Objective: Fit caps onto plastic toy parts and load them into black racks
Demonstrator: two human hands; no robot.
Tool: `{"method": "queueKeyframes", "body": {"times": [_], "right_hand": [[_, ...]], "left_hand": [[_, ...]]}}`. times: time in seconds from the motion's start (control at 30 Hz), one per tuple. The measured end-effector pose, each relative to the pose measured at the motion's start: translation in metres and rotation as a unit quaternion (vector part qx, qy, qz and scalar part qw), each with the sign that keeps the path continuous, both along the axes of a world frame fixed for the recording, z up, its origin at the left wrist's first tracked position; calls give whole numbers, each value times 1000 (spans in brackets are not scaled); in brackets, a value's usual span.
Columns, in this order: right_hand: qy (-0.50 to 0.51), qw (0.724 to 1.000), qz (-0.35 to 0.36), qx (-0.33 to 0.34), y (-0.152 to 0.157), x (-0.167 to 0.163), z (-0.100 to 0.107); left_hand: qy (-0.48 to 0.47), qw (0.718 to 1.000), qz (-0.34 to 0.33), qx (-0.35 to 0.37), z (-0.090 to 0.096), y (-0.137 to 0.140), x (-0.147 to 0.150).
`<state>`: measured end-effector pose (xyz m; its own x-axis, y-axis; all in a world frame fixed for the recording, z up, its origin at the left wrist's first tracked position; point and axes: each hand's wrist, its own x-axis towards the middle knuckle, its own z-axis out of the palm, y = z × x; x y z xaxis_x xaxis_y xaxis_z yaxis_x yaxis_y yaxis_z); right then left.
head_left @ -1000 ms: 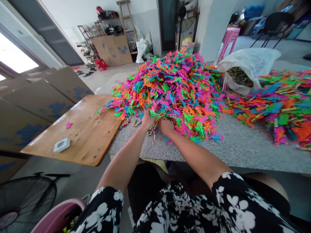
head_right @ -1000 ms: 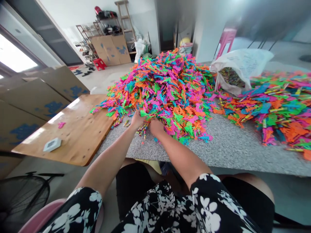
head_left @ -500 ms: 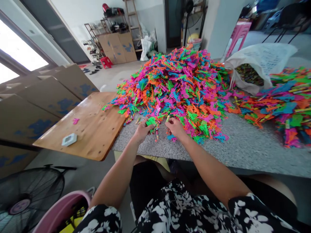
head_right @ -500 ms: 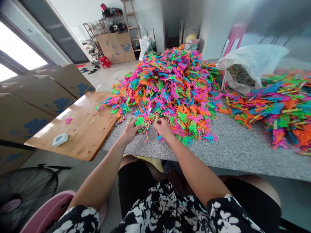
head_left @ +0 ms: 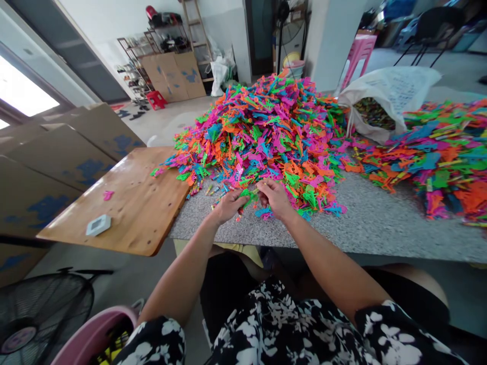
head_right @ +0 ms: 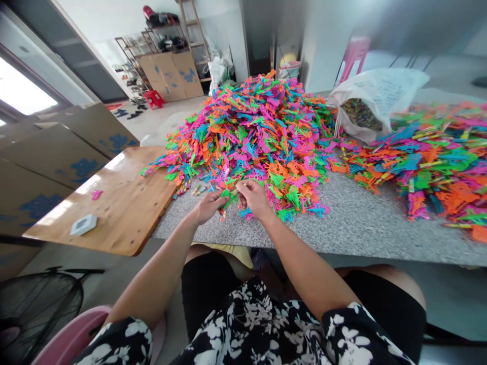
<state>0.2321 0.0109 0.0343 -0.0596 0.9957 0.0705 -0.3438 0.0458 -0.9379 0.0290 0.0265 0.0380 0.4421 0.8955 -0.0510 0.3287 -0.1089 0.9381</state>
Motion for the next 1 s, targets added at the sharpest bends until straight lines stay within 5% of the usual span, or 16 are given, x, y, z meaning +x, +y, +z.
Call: {"method": "queueKeyframes", "body": {"times": [0.27, 1.0], "right_hand": [[-25, 999, 20, 2, -5, 3, -1], [-51, 996, 61, -36, -12, 17, -15]], "left_hand": [[79, 990, -71, 97, 17, -5, 2], [106, 985, -64, 123, 30, -10, 9]]}}
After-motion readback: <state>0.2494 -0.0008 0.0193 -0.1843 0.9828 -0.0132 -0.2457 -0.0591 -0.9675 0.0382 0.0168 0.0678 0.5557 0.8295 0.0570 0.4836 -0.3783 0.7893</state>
